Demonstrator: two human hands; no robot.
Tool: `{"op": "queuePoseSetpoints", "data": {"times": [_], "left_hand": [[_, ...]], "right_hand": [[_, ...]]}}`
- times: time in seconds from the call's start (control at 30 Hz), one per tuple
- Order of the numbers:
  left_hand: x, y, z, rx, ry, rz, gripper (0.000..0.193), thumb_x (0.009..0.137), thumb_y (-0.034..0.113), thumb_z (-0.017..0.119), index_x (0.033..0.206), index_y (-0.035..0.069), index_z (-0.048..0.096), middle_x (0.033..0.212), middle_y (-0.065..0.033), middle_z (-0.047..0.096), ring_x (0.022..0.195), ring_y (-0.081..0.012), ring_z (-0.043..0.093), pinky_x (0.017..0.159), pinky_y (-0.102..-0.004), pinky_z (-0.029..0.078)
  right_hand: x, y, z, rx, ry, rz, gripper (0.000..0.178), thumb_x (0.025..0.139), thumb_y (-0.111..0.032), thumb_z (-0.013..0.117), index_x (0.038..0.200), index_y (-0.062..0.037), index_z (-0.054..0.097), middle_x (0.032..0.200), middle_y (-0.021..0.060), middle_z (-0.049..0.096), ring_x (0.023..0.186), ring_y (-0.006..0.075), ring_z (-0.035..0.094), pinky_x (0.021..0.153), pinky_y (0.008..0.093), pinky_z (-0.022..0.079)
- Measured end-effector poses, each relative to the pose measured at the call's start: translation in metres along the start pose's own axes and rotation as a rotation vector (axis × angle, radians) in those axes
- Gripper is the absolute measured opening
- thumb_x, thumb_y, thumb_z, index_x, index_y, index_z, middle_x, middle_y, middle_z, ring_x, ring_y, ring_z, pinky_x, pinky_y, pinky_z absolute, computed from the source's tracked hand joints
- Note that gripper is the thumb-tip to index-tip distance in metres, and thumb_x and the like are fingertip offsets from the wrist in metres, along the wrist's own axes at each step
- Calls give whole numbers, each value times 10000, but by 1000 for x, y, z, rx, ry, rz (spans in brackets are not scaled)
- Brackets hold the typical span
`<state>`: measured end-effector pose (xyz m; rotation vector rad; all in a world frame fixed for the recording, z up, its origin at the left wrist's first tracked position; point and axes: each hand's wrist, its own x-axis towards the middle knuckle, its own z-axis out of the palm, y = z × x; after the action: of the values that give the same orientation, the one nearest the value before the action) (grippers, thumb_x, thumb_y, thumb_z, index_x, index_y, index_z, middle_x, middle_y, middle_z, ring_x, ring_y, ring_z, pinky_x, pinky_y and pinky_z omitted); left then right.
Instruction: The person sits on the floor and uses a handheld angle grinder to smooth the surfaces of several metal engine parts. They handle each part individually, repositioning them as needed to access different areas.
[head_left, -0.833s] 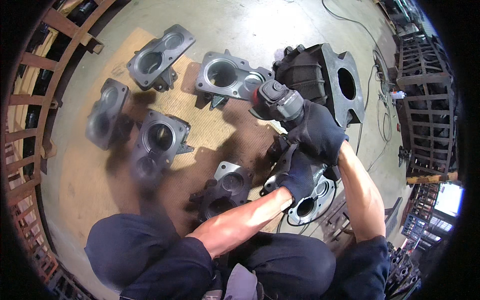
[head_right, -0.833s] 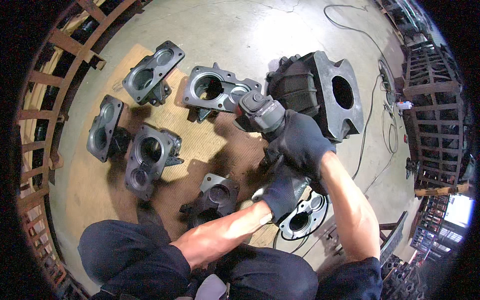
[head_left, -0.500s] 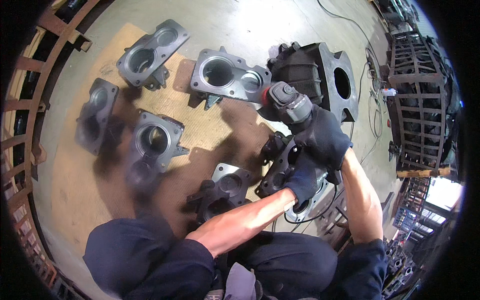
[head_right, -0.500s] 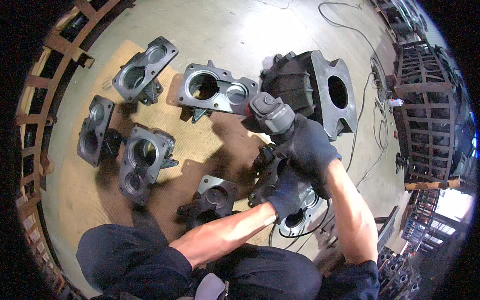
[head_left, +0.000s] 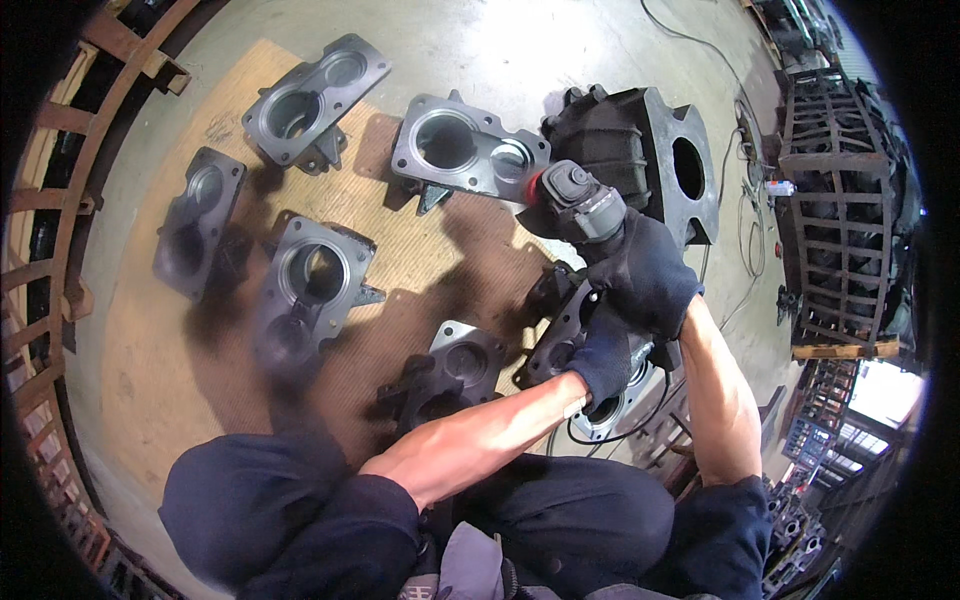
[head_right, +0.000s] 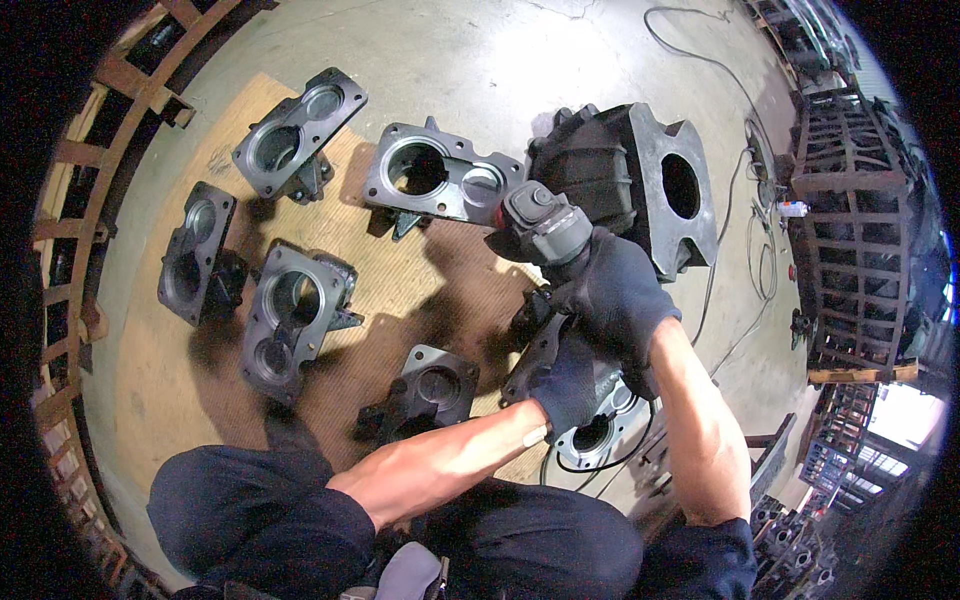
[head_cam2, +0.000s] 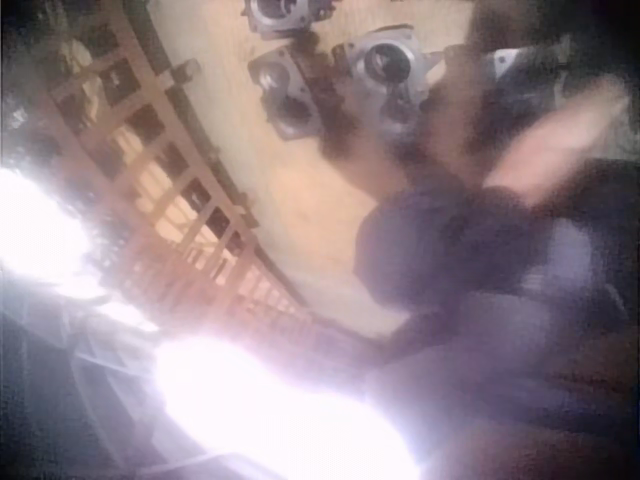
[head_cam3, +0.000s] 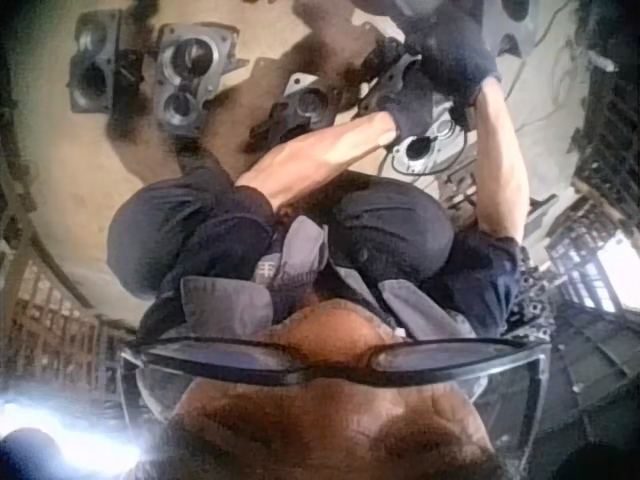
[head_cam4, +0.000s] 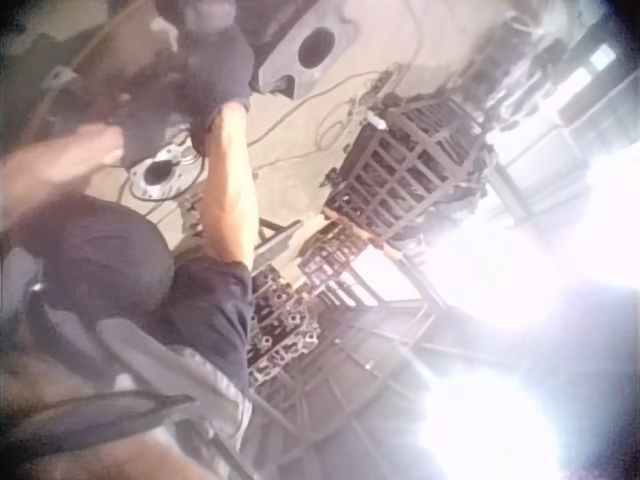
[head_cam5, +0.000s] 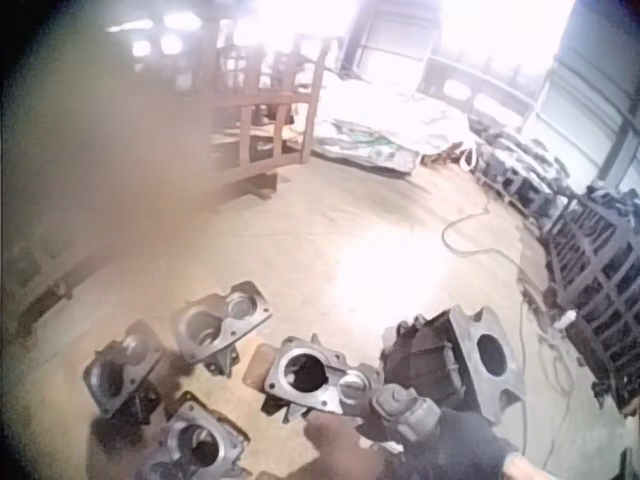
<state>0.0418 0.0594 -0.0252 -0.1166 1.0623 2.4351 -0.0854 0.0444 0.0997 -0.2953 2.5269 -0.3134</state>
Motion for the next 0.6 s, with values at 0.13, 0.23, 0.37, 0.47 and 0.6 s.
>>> {"op": "queuePoseSetpoints", "data": {"times": [0.13, 0.23, 0.37, 0.47, 0.6], "left_hand": [[-17, 19, -15, 63, 24, -56, 536, 1001, 102, 528, 1504, 0, 373, 1484, -129, 469, 1400, -198, 409, 1167, -325, 327], [-21, 9, -23, 89, 37, 13, 536, 1015, 130, 485, 1521, 8, 354, 1509, -148, 440, 1438, -216, 371, 1202, -346, 289], [-27, 12, -17, 695, 110, 199, 523, 1022, 133, 485, 1517, 13, 366, 1507, -157, 443, 1429, -209, 371, 1203, -351, 287], [-18, 11, 4, 417, 142, 150, 405, 1010, 78, 511, 1405, 6, 460, 1386, -130, 514, 1304, -186, 455, 1116, -316, 370], [-15, 8, 19, 264, 108, 99, 380, 996, 43, 545, 1366, -25, 488, 1336, -118, 549, 1245, -173, 499, 1080, -315, 419]], "right_hand": [[4, -9, 11, 83, 38, -106, 537, 635, -296, 817, 1069, -9, 683, 965, 256, 718, 968, 434, 689, 853, 433, 560], [8, -30, 11, 42, -5, -100, 487, 638, -259, 780, 1042, -8, 677, 966, 258, 717, 962, 424, 694, 852, 436, 560], [1, -26, 9, 12, -13, -102, 519, 686, -317, 787, 1083, -1, 678, 1008, 268, 711, 1000, 423, 684, 866, 433, 550], [-6, -1, 5, 90, -1, -97, 528, 730, -336, 788, 1121, 1, 674, 1039, 273, 706, 1032, 430, 672, 874, 429, 542], [-14, 10, 3, 107, -21, -37, 480, 769, -308, 776, 1131, -12, 671, 1062, 276, 701, 1058, 437, 660, 878, 440, 533]]}}
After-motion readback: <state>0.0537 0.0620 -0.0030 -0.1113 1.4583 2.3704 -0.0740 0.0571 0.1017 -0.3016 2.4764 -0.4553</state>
